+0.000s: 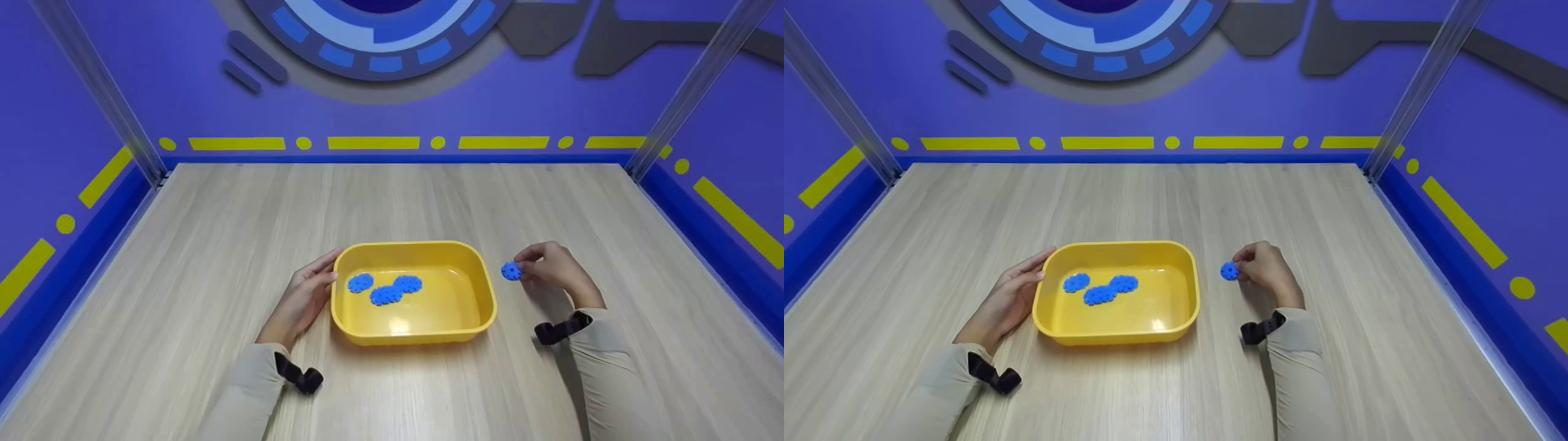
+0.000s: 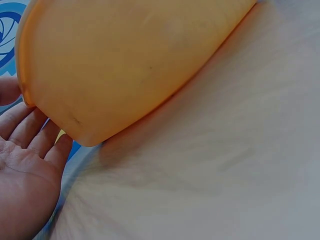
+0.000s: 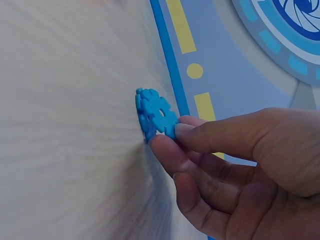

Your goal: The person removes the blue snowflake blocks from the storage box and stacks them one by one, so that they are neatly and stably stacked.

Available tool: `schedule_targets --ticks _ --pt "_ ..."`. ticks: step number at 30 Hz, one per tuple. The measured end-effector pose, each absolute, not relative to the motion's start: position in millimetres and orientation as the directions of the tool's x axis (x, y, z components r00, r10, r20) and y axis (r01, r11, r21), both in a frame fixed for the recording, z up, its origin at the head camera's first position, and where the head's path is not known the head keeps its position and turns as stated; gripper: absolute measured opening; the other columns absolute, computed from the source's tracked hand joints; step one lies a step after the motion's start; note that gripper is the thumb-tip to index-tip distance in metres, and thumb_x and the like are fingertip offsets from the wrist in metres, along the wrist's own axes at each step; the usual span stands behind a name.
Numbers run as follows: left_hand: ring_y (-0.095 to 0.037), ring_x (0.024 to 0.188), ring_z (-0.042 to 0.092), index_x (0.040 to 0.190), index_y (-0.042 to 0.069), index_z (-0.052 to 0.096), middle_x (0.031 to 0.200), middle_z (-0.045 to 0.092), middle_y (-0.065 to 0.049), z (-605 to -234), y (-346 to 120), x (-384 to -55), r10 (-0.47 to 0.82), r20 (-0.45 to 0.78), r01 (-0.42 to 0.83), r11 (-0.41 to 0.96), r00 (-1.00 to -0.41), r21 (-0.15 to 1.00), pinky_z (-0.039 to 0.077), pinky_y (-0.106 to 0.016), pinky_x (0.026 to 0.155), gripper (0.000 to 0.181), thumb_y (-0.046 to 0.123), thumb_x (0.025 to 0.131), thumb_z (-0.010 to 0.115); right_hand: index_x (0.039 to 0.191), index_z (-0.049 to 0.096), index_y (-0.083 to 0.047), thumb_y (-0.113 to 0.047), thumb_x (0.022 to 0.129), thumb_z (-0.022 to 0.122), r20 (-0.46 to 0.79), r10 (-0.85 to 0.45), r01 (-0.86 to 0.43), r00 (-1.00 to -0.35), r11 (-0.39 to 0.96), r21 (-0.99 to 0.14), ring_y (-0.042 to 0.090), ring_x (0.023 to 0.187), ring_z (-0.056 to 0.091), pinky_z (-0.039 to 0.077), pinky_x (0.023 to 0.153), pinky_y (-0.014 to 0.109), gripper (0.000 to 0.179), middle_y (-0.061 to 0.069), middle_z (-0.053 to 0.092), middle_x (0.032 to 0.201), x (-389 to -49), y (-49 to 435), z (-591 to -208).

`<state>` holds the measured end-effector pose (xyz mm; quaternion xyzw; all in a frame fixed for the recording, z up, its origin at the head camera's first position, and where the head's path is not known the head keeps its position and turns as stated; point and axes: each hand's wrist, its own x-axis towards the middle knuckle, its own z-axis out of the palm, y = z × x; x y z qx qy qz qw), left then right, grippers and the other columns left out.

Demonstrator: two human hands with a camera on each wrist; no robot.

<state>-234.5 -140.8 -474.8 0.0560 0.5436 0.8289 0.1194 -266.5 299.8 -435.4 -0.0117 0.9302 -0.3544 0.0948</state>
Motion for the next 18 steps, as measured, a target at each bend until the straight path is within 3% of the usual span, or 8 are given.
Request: schedule_targets --ticks 18 --pt "-0.023 0.142 0.032 0.146 -0.002 0.037 0.153 0.035 -0.015 -475 -140 -235 0.243 -0.032 -0.124 -0.373 -0.97 0.92 0.03 -0.037 0.116 0.055 -0.002 0.092 0.049 0.11 0.068 0.003 -0.014 0.092 0.06 -0.08 -0.158 -0.075 -0.984 0.781 -0.62 0.025 0.085 0.064 0.053 0.073 0.026 0.026 0.02 0.068 0.105 -266 291 -415"
